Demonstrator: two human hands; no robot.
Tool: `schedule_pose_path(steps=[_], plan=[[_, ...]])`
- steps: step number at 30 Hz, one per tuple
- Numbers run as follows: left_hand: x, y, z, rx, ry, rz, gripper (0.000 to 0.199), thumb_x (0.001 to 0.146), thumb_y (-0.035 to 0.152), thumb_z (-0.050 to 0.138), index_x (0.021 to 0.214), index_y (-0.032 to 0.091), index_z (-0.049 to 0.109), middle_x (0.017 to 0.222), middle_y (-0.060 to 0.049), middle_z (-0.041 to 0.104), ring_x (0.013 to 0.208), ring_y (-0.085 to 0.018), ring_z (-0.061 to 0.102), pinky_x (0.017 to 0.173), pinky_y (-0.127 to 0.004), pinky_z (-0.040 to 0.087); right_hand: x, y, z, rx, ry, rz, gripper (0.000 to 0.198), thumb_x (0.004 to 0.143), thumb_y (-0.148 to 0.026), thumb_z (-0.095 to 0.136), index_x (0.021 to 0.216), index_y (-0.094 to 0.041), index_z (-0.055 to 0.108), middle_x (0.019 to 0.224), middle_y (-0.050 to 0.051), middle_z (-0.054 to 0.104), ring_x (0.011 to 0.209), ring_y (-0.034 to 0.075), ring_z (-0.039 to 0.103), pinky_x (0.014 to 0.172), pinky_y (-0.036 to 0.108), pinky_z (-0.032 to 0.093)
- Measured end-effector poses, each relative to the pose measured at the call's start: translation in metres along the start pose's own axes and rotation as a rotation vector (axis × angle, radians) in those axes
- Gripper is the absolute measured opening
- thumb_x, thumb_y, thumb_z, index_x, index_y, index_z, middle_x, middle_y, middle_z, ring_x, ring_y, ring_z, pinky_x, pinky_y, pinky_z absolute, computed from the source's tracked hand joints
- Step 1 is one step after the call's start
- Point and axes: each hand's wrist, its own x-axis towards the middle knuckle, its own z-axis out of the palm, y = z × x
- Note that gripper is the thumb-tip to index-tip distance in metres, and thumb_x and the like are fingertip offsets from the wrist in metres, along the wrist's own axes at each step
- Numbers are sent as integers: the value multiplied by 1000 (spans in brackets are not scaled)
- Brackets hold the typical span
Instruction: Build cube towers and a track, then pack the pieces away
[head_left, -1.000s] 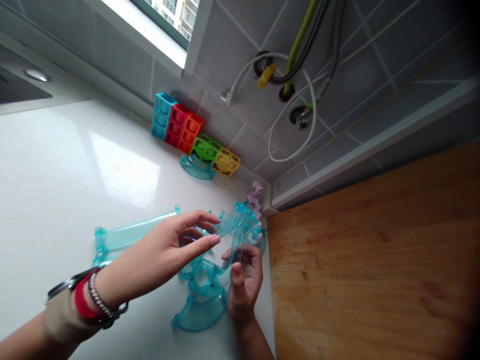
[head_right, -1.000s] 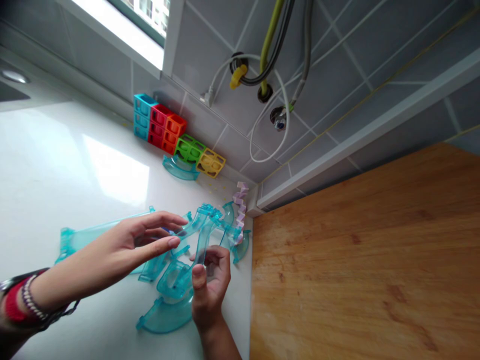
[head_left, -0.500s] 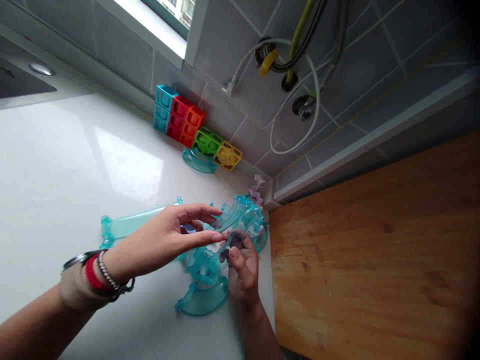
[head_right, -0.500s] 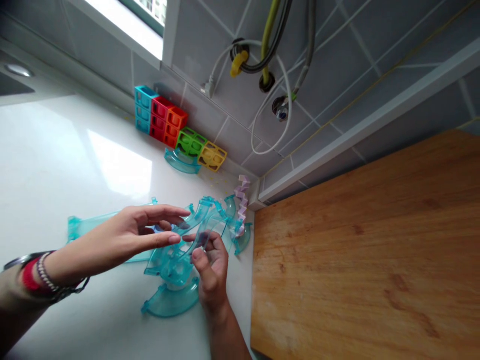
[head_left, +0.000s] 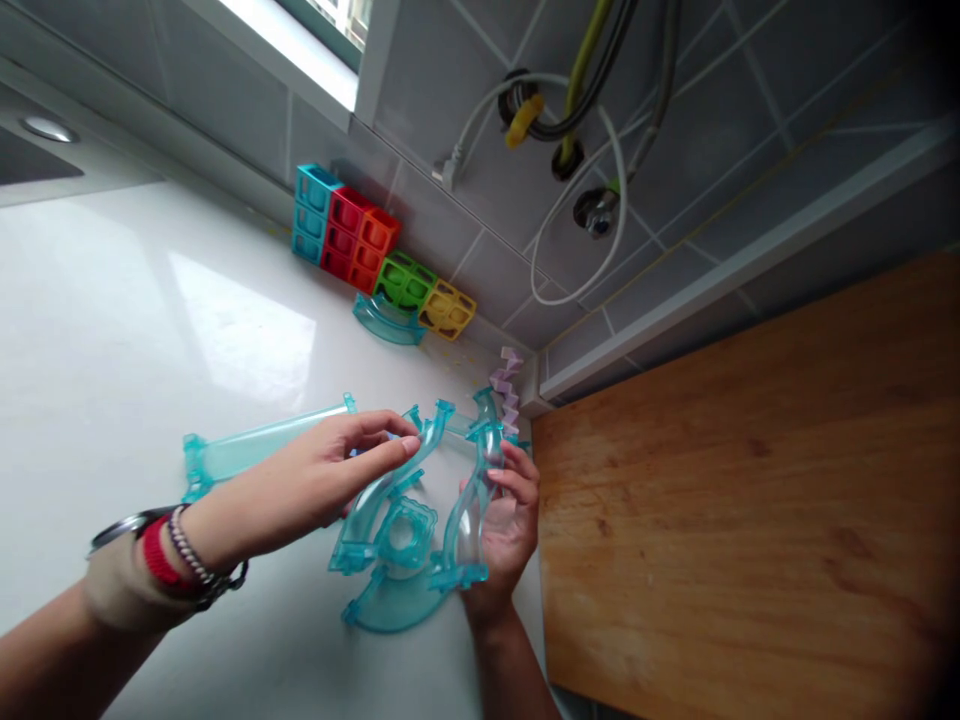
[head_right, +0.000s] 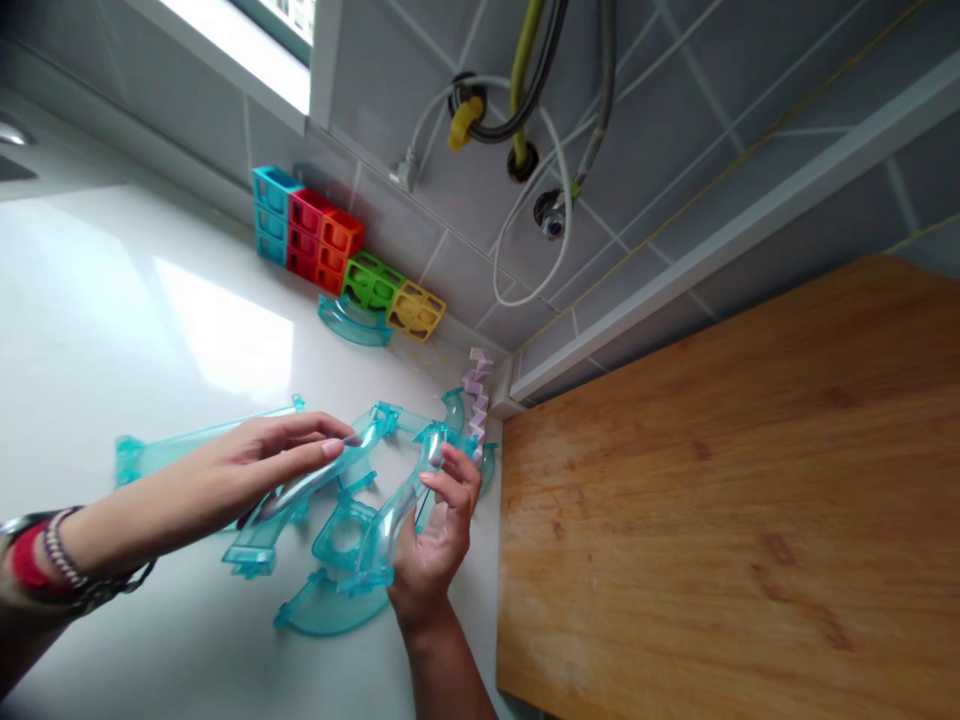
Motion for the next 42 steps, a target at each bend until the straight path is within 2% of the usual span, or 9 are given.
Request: schedule_pose_path(steps=[2,8,16,20,35,42], plan=[[0,1,0,22,3,40,38,88,58,65,105,27,78,69,0,67,53,-17,55,44,-24,40,-3,0,0,-52,-32,-42,25,90,-10,64,108,-28,62,137,9,56,128,27,58,104,54,50],[1,-5,0,107,9,125,36,86,57,66,100,27,80,76,-1,71,73,-23,65,61,-28,51,-7,-2,-1,-121,-126,-98,36,91,-5,58,115,-31,65,140,8,56,129,26,57,101,50,53],[2,-10,1,108,-37,107,34,94,55,60,105,27,77,99,-1,75,91,-25,66,70,-28,50,-9,-1,1,-109,-149,-111,39,89,-4,61,116,-32,65,140,7,56,125,25,60,100,50,54],[1,-7,3,103,-32,115,34,94,54,60,104,26,77,100,-2,76,95,-27,67,77,-31,51,-10,-2,1,-125,-145,-117,39,89,-5,64,116,-32,65,138,8,57,124,26,60,98,50,56],[-1,-5,11,53,-65,133,36,99,55,53,100,23,70,101,-2,72,99,-26,63,83,-33,48,-9,-6,-1,-126,-172,-135,38,90,-5,64,117,-32,66,136,8,59,126,27,61,98,50,58],[-3,-3,11,33,-70,120,35,99,52,52,94,22,68,86,1,65,79,-19,57,72,-29,46,-8,-7,-2,-122,-192,-136,40,89,-5,66,118,-33,67,136,8,59,125,26,62,97,49,59]])
